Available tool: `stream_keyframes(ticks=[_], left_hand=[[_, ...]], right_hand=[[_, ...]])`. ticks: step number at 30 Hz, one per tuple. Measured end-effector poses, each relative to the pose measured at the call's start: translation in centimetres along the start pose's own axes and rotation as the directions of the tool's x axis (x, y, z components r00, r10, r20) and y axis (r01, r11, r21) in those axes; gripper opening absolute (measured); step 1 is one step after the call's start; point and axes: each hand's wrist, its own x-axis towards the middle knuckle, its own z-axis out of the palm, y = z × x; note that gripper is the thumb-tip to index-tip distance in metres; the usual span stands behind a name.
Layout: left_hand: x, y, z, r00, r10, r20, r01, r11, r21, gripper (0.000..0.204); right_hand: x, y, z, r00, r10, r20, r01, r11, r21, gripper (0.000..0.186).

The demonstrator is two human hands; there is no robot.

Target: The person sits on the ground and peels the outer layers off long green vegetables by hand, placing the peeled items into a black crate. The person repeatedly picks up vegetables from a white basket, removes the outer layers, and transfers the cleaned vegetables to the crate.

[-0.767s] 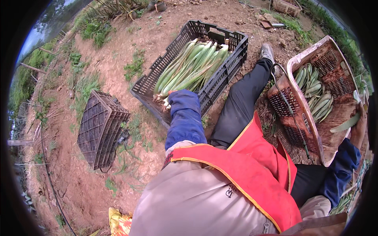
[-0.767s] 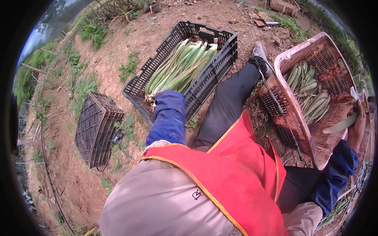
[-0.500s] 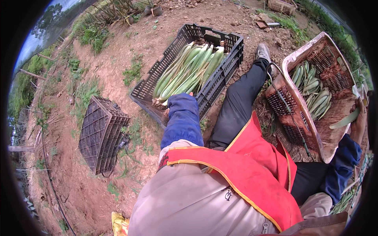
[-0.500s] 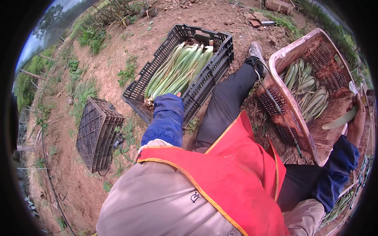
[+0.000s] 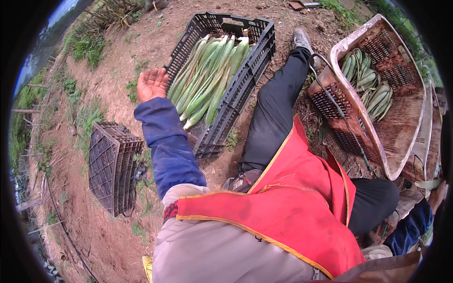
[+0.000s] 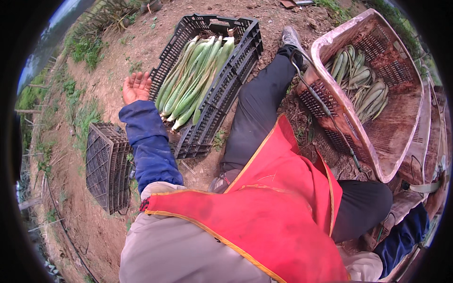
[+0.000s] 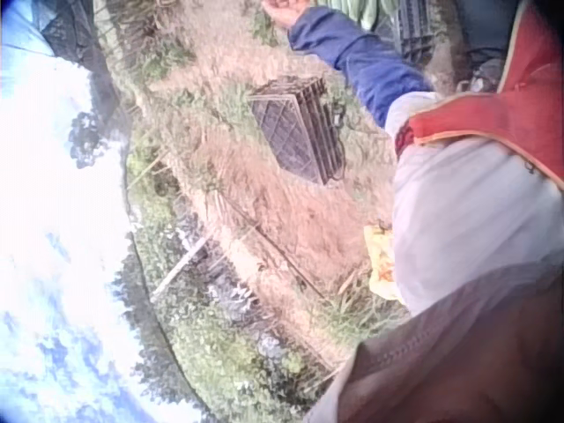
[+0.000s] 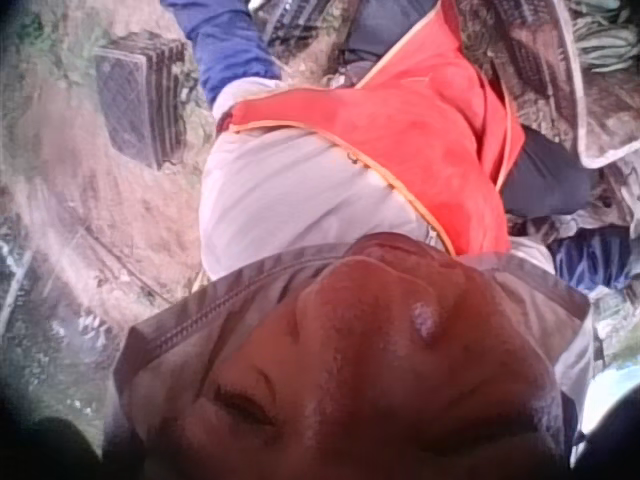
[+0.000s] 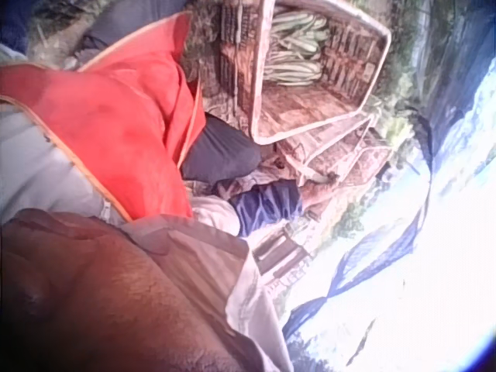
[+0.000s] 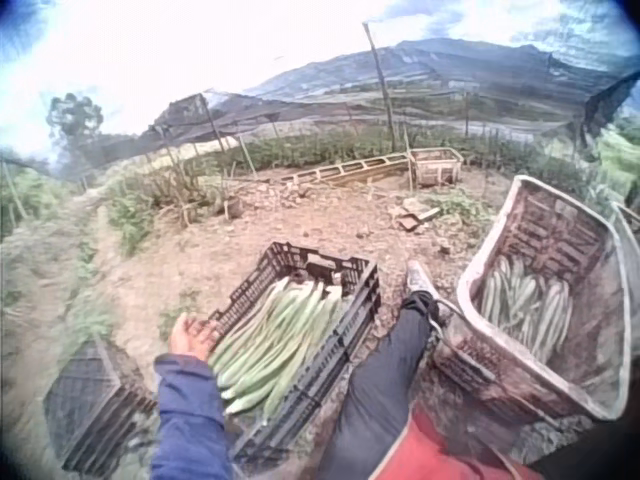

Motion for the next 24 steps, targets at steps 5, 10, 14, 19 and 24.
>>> stream_keyframes(ticks=[5,10,14,19,24], left_hand=[[-3.7,-0.5,7.0,0.698,0.021,0.716,0.162,0.969,-0.186,0.041],[-9.5,-9.2,16.0,0.430,0.005,0.903,0.361,0.916,-0.177,0.051],[-16.2,-17.4,19.9,0.204,-0.282,0.937,0.520,0.843,0.140,0.055],[-24.7,-23.0,22.0,-0.097,-0.745,0.661,0.362,0.592,0.720,0.047],[-28.0,-27.9,22.3,-0.169,-0.873,0.457,0.250,0.411,0.877,0.044]], right_hand=[[-14.1,-0.7,-15.0,0.981,0.105,-0.166,-0.189,0.730,-0.657,0.028],[-35.7,4.1,-27.4,0.782,0.259,-0.566,-0.567,-0.079,-0.820,0.032],[-47.3,7.6,-31.2,0.600,0.315,-0.735,-0.762,-0.054,-0.645,0.030],[-40.6,9.9,-21.1,0.551,0.476,-0.685,-0.832,0.376,-0.408,0.038],[-24.9,2.9,-5.1,0.904,0.307,-0.298,-0.417,0.480,-0.772,0.053]])
